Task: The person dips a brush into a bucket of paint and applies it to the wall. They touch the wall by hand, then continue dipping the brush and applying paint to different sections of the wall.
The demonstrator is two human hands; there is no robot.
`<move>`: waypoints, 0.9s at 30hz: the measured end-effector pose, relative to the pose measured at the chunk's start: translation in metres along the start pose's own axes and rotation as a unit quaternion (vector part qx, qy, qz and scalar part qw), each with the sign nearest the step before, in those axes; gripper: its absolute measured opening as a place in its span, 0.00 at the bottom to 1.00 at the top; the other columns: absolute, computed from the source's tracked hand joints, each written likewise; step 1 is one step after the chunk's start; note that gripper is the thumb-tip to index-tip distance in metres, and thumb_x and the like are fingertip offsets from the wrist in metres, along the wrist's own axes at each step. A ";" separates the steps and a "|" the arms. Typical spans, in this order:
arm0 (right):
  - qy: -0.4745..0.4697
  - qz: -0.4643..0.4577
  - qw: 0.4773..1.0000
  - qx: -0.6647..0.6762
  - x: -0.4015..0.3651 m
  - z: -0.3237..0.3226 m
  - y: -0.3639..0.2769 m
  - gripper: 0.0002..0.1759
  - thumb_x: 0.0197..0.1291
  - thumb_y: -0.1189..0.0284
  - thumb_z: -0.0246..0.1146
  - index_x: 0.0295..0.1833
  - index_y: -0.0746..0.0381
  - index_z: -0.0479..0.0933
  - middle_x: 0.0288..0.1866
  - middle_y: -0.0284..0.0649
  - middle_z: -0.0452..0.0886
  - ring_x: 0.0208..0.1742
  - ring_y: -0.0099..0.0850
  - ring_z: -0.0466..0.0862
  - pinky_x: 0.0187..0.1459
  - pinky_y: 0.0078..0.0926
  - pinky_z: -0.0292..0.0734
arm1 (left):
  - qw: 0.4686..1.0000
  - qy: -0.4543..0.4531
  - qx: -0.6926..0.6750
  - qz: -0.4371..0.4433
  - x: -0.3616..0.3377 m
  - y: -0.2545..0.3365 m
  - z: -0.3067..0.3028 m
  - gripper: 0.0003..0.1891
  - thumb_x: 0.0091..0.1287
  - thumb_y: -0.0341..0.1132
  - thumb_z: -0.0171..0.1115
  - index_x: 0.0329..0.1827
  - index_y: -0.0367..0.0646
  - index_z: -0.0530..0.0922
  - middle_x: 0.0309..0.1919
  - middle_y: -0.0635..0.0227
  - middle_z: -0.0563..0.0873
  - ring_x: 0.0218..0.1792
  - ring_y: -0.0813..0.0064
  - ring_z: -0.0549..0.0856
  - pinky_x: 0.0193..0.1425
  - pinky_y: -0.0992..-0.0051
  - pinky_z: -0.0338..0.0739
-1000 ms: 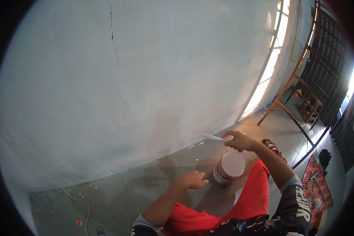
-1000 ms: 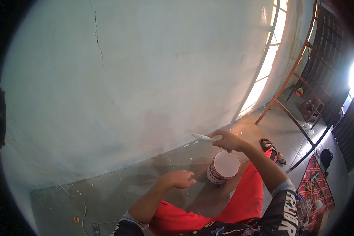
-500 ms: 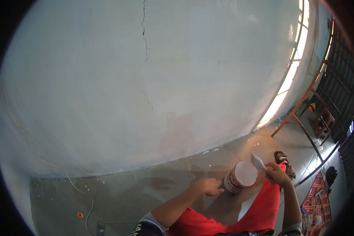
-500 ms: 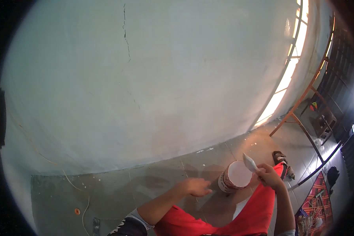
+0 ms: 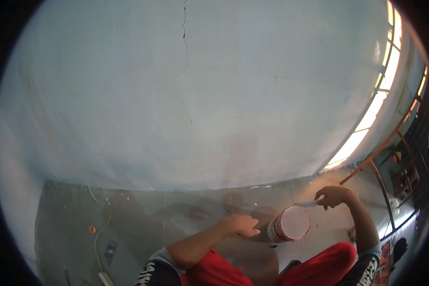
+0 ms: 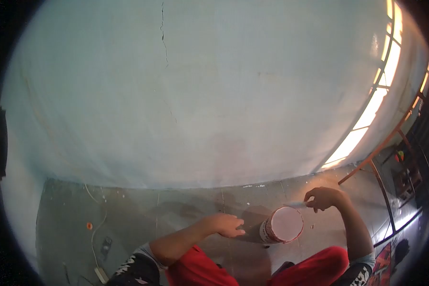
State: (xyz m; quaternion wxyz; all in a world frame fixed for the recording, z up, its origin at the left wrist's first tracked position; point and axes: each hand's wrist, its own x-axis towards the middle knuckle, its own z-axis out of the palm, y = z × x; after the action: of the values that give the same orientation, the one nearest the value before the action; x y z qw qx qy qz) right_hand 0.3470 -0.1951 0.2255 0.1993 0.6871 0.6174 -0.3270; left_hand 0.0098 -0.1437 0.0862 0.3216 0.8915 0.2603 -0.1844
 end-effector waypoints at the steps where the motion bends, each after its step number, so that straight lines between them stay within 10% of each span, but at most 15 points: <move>1: -0.006 -0.009 1.000 -0.009 0.012 -0.001 0.006 0.22 0.66 0.61 0.61 0.60 0.61 0.77 0.32 0.38 0.88 0.29 0.28 0.85 0.33 0.27 0.80 | 1.000 0.002 -0.005 -0.004 0.003 -0.001 0.002 0.28 0.72 0.55 0.50 0.59 0.39 0.76 0.53 0.48 0.83 0.56 0.48 0.82 0.60 0.54 0.75; 5: -0.091 -0.011 0.986 -0.141 0.068 0.022 0.040 0.18 0.62 0.62 0.63 0.54 0.58 0.82 0.33 0.36 0.89 0.35 0.30 0.87 0.39 0.31 0.81 | 0.992 -0.078 0.051 -0.081 0.010 0.006 -0.008 0.27 0.72 0.54 0.51 0.59 0.37 0.77 0.51 0.46 0.84 0.55 0.49 0.83 0.61 0.54 0.76; 9: -0.101 -0.079 0.965 -0.230 0.126 0.073 0.065 0.13 0.54 0.64 0.68 0.45 0.54 0.86 0.35 0.38 0.89 0.41 0.36 0.88 0.47 0.38 0.81 | 0.992 0.034 0.038 -0.117 0.003 0.011 -0.008 0.30 0.74 0.56 0.47 0.68 0.40 0.71 0.62 0.49 0.79 0.64 0.50 0.77 0.68 0.55 0.71; 16: -0.073 -0.186 0.936 -0.289 0.126 0.110 0.028 0.14 0.51 0.70 0.67 0.45 0.59 0.86 0.45 0.44 0.87 0.50 0.43 0.86 0.48 0.41 0.80 | 0.967 0.000 0.045 -0.253 -0.036 0.039 -0.018 0.30 0.75 0.54 0.49 0.71 0.44 0.69 0.66 0.49 0.75 0.66 0.51 0.75 0.69 0.58 0.70; 18: -0.080 -0.155 0.944 -0.281 0.128 0.116 0.020 0.25 0.54 0.56 0.72 0.57 0.51 0.84 0.58 0.36 0.84 0.60 0.39 0.82 0.57 0.43 0.77 | 0.964 -0.002 0.040 -0.265 -0.036 0.058 -0.024 0.29 0.75 0.54 0.49 0.71 0.44 0.69 0.66 0.50 0.75 0.66 0.52 0.75 0.69 0.58 0.70; 27: -0.042 -0.181 0.952 -0.242 0.181 0.182 0.046 0.16 0.48 0.70 0.71 0.45 0.58 0.87 0.45 0.42 0.87 0.50 0.41 0.86 0.47 0.42 0.81 | 0.971 0.000 0.036 -0.235 -0.020 0.068 -0.021 0.28 0.75 0.54 0.50 0.71 0.47 0.68 0.67 0.52 0.74 0.66 0.52 0.75 0.69 0.60 0.69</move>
State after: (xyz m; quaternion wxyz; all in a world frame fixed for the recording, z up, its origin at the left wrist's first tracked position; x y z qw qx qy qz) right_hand 0.3596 -0.1956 -0.0350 0.3227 0.4810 0.7829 -0.2270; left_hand 0.0364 -0.1812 0.1442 0.2366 0.8166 0.4553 -0.2644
